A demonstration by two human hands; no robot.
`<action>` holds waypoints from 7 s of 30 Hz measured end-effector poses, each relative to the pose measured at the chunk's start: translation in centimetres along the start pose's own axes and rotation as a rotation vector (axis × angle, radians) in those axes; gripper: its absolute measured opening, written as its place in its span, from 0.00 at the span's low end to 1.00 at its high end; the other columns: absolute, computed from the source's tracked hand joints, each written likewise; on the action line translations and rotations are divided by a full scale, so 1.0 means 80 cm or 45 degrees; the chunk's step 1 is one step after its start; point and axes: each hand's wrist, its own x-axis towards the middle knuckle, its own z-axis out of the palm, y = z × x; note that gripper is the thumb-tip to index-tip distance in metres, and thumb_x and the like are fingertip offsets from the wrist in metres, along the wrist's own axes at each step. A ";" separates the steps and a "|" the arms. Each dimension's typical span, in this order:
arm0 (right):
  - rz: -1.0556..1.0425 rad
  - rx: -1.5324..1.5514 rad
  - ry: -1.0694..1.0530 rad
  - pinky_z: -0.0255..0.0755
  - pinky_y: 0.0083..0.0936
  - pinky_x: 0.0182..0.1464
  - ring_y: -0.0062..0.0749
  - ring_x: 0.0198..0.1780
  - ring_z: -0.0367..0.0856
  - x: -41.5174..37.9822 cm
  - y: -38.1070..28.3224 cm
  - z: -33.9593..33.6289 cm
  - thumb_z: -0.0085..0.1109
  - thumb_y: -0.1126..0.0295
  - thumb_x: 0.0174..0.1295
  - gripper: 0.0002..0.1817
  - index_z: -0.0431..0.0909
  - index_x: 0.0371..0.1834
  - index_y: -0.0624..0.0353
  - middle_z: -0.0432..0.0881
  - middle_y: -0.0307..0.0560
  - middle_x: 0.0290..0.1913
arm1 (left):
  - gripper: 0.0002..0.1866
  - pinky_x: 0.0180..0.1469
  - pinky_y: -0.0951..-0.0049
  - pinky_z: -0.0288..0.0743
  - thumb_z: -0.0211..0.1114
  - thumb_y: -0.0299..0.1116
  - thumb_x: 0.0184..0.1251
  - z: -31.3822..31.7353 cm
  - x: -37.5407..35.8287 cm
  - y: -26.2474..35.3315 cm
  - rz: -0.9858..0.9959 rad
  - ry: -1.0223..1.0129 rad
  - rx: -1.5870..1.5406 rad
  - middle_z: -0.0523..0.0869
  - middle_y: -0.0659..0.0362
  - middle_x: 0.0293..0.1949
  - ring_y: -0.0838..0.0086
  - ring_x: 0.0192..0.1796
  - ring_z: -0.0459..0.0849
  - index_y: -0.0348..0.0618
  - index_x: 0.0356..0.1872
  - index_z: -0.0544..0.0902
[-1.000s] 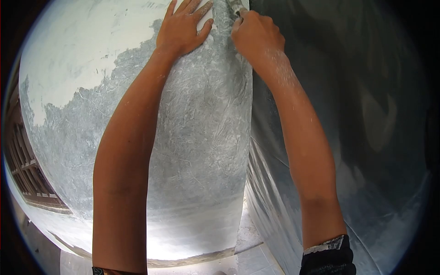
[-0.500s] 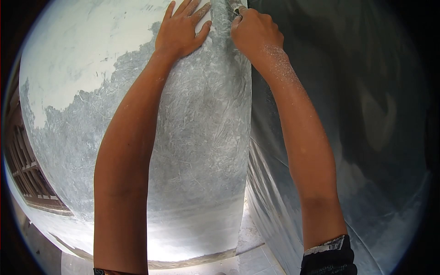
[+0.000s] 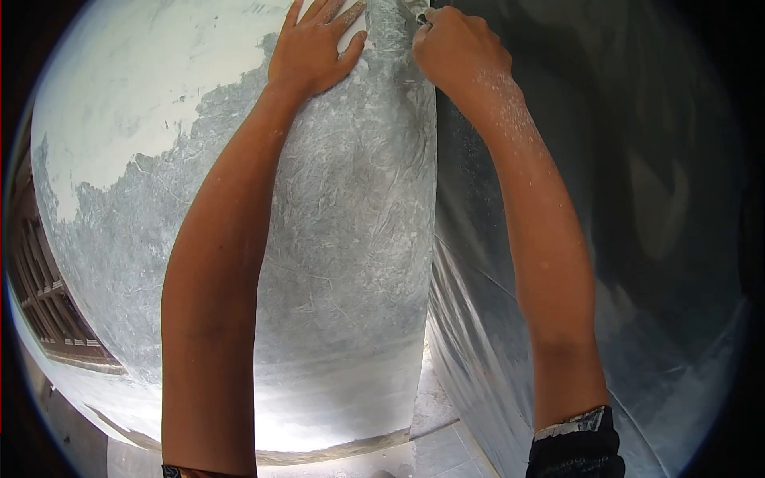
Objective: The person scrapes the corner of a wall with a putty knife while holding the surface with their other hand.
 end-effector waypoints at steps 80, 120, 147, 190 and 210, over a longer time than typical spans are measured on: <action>-0.237 0.116 0.248 0.79 0.49 0.60 0.62 0.54 0.86 0.019 0.020 0.048 0.50 0.60 0.73 0.24 0.78 0.68 0.55 0.86 0.64 0.53 | 0.28 0.82 0.47 0.47 0.55 0.41 0.75 -0.003 0.003 0.005 -0.017 0.017 -0.005 0.68 0.43 0.76 0.52 0.80 0.61 0.37 0.70 0.74; -0.090 -0.036 0.093 0.78 0.51 0.61 0.59 0.57 0.85 -0.008 0.020 0.030 0.48 0.59 0.73 0.24 0.77 0.69 0.53 0.86 0.60 0.55 | 0.28 0.82 0.48 0.46 0.54 0.42 0.75 0.001 0.000 0.000 -0.016 0.023 -0.004 0.68 0.44 0.76 0.53 0.81 0.60 0.37 0.70 0.74; -0.107 -0.044 0.106 0.78 0.50 0.61 0.60 0.57 0.84 0.009 0.039 0.028 0.49 0.59 0.72 0.25 0.77 0.70 0.52 0.86 0.61 0.54 | 0.30 0.82 0.46 0.42 0.53 0.45 0.76 0.000 0.005 -0.002 0.034 -0.058 0.069 0.63 0.45 0.79 0.53 0.82 0.56 0.41 0.74 0.69; -0.167 0.042 0.195 0.76 0.48 0.64 0.61 0.60 0.82 0.018 0.055 0.028 0.51 0.58 0.72 0.25 0.77 0.69 0.53 0.84 0.64 0.58 | 0.29 0.82 0.47 0.43 0.52 0.45 0.77 0.003 0.015 0.000 -0.026 -0.049 0.032 0.64 0.46 0.78 0.54 0.82 0.56 0.41 0.73 0.72; -0.170 0.033 0.266 0.77 0.49 0.63 0.60 0.58 0.84 0.052 0.068 0.040 0.51 0.58 0.72 0.26 0.76 0.71 0.50 0.86 0.63 0.55 | 0.29 0.83 0.47 0.42 0.51 0.45 0.77 0.003 0.014 0.002 -0.033 -0.079 0.064 0.63 0.46 0.79 0.55 0.82 0.55 0.42 0.74 0.71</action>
